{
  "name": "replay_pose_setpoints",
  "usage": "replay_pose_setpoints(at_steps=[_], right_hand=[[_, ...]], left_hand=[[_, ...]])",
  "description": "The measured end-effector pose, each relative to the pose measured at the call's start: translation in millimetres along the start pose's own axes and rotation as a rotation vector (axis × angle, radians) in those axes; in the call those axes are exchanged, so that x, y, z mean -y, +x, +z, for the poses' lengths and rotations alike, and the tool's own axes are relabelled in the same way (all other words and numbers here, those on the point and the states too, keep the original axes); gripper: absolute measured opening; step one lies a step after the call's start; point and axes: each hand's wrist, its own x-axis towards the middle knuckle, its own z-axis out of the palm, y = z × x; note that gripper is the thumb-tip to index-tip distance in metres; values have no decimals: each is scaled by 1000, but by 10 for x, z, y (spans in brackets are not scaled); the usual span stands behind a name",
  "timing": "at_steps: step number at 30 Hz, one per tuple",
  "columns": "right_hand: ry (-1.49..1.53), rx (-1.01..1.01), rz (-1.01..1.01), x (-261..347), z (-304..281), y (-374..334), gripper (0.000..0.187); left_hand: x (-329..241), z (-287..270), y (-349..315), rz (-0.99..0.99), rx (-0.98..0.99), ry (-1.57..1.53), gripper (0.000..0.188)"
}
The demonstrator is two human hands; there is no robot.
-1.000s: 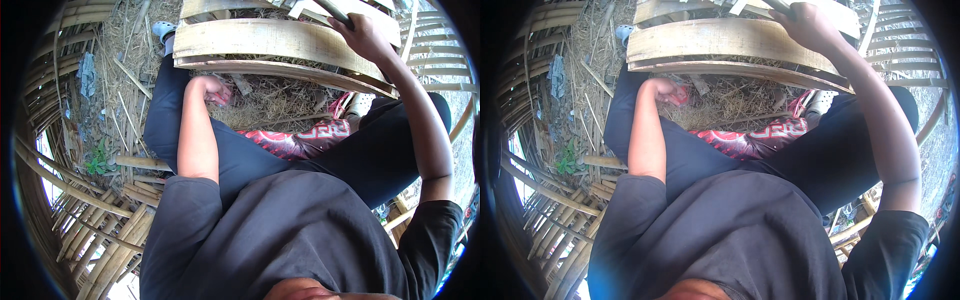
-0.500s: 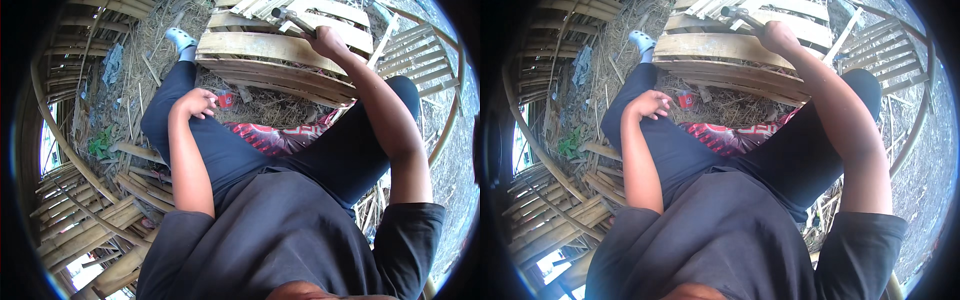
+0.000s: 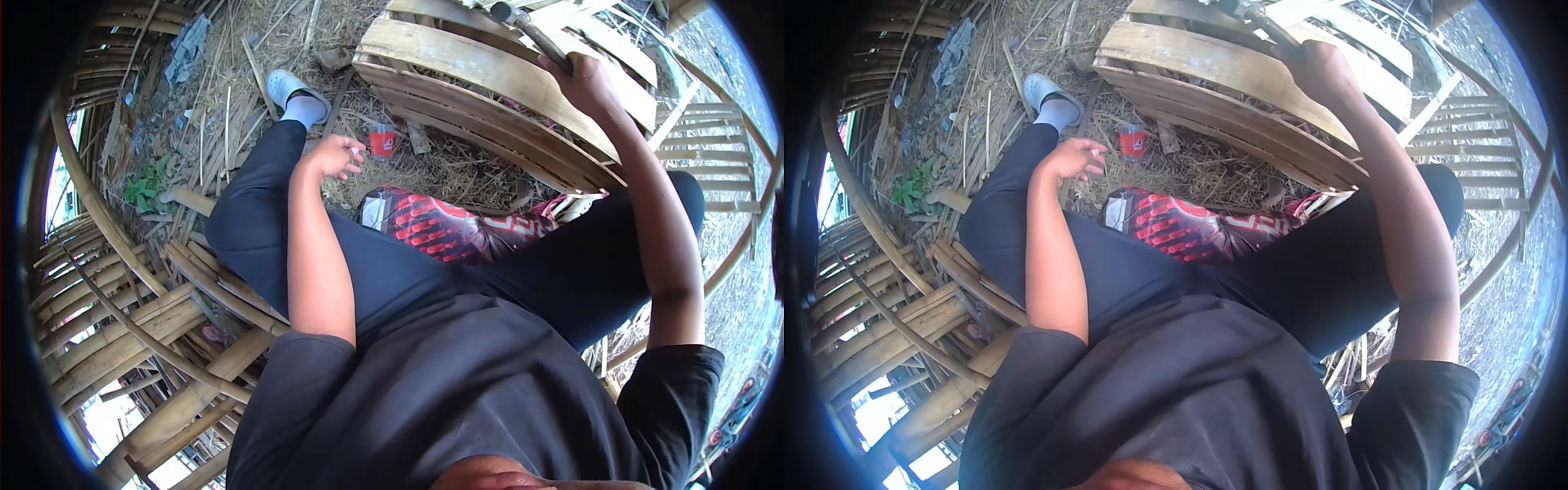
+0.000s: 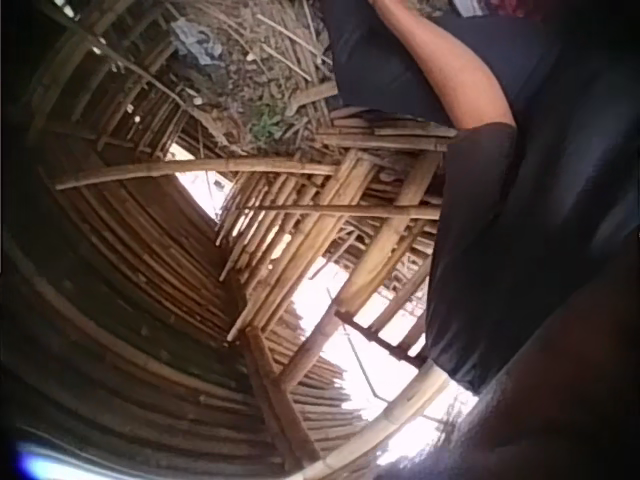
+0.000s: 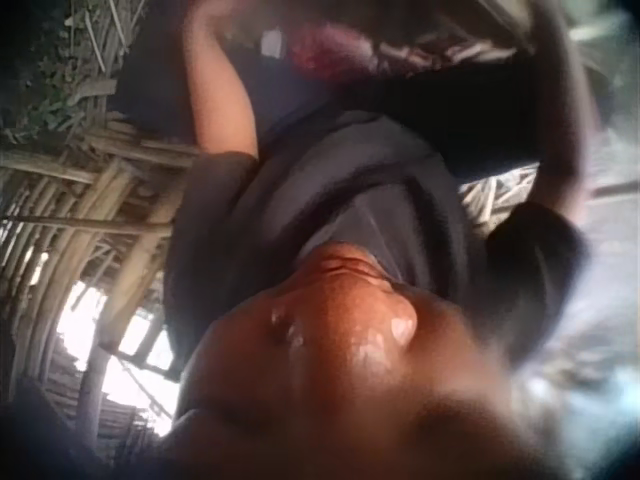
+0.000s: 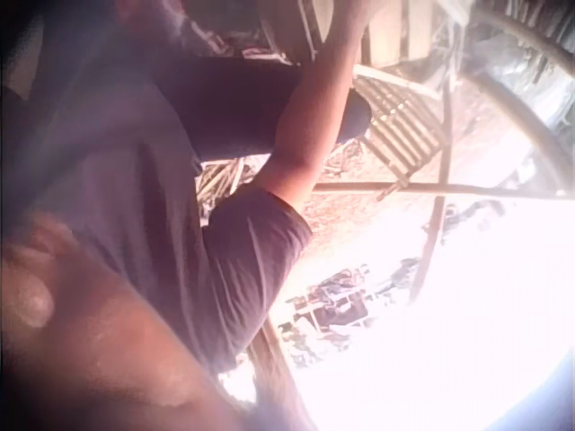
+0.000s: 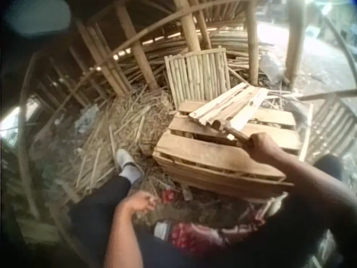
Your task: The person assembles a wooden structure by hammering nails into thin wooden slats placed across a wooden crate, then retrieves more nails and continues fastening the slats.
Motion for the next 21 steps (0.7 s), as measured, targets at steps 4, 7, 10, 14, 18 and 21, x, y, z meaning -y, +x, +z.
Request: replay_pose_setpoints(at_steps=[4, 7, 10, 14, 18, 21], right_hand=[[-12, 34, -2, 114, 6, -18, 64], [-25, 24, -8, 83, 80, -42, 55], [49, 113, -68, 158, 170, -16, 51], [71, 155, -42, 172, 161, -75, 48], [132, -113, -136, 323, 53, -67, 40], [13, -509, -195, 137, -48, 151, 38]], left_hand=[[160, -168, 546, -193, 39, 79, 36], [182, 54, 1110, -188, -83, -79, 39], [793, 372, 1698, 40, -366, 219, 70], [676, 760, 1903, 234, -604, 285, 99], [958, 781, 2070, 271, -566, 53, 99], [785, 879, 1973, 241, -580, 134, 100]])
